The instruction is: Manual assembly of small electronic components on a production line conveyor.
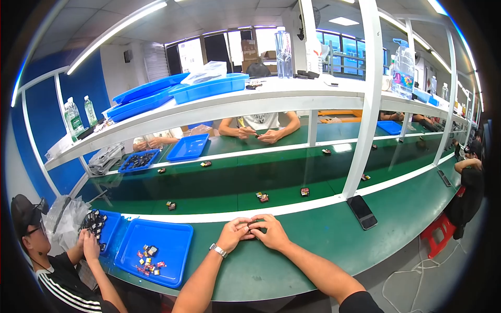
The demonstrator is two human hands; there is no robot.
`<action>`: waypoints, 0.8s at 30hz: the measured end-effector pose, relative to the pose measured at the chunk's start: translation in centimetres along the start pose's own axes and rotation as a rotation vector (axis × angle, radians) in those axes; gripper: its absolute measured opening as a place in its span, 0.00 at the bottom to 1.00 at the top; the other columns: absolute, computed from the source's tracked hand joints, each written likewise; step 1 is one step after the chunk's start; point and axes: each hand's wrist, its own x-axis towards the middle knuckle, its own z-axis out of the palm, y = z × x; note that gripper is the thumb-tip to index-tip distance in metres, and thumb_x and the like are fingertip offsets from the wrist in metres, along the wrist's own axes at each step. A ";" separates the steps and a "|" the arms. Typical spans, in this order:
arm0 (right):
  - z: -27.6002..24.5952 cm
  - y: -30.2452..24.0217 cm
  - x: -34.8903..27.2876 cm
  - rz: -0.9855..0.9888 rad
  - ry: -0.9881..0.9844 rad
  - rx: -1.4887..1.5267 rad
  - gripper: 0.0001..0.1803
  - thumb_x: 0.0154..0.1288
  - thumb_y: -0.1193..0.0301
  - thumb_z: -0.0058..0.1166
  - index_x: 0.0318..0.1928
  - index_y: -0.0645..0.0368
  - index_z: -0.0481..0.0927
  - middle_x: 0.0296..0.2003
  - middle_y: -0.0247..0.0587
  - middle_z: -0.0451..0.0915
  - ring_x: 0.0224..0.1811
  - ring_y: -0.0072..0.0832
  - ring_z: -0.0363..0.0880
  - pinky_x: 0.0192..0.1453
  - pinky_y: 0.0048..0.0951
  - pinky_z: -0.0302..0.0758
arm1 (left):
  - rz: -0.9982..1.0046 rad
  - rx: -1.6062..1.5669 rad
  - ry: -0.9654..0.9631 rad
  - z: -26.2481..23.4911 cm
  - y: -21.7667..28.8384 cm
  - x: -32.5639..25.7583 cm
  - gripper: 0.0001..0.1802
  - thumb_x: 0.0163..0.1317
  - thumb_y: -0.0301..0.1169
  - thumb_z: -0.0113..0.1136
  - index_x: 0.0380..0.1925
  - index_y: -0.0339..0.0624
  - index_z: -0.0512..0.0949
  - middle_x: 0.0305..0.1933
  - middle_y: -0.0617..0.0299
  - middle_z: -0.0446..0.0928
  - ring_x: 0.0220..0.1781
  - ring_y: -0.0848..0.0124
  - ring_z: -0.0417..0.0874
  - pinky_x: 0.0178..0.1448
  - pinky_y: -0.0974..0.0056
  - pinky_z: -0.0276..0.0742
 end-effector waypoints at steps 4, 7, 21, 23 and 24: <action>0.4 0.4 0.0 0.007 0.009 0.017 0.09 0.56 0.71 0.63 0.39 0.52 0.87 0.53 0.36 0.79 0.59 0.38 0.73 0.63 0.37 0.70 | 0.008 0.002 -0.001 -0.3 -0.3 0.2 0.15 0.69 0.21 0.49 0.55 0.33 0.69 0.52 0.49 0.78 0.51 0.64 0.83 0.55 0.63 0.84; 0.9 0.4 0.0 0.028 0.005 0.054 0.10 0.56 0.72 0.63 0.40 0.52 0.87 0.55 0.37 0.78 0.60 0.38 0.72 0.65 0.37 0.69 | 0.021 -0.023 0.018 -0.4 -0.7 0.1 0.15 0.69 0.20 0.49 0.55 0.32 0.69 0.52 0.48 0.78 0.51 0.64 0.83 0.55 0.63 0.85; -0.3 -0.1 -0.3 -0.007 -0.022 -0.052 0.10 0.58 0.73 0.61 0.42 0.54 0.85 0.57 0.40 0.74 0.63 0.40 0.68 0.65 0.36 0.68 | 0.060 -0.004 0.059 0.2 -1.1 0.2 0.15 0.68 0.20 0.50 0.54 0.33 0.69 0.50 0.49 0.79 0.49 0.63 0.84 0.54 0.63 0.85; -0.3 -0.6 -0.4 -0.050 0.039 -0.064 0.08 0.57 0.74 0.61 0.39 0.55 0.84 0.52 0.40 0.75 0.58 0.39 0.71 0.60 0.35 0.72 | 0.051 -0.001 0.062 0.3 -1.0 0.0 0.15 0.69 0.20 0.50 0.54 0.33 0.69 0.51 0.49 0.79 0.50 0.63 0.84 0.54 0.63 0.85; -0.5 -1.2 -0.4 -0.069 0.072 -0.066 0.07 0.56 0.75 0.61 0.38 0.56 0.83 0.49 0.39 0.76 0.54 0.38 0.73 0.55 0.34 0.74 | 0.050 -0.006 0.061 0.3 -0.8 -0.1 0.15 0.69 0.20 0.50 0.54 0.33 0.69 0.51 0.49 0.78 0.50 0.63 0.84 0.54 0.63 0.85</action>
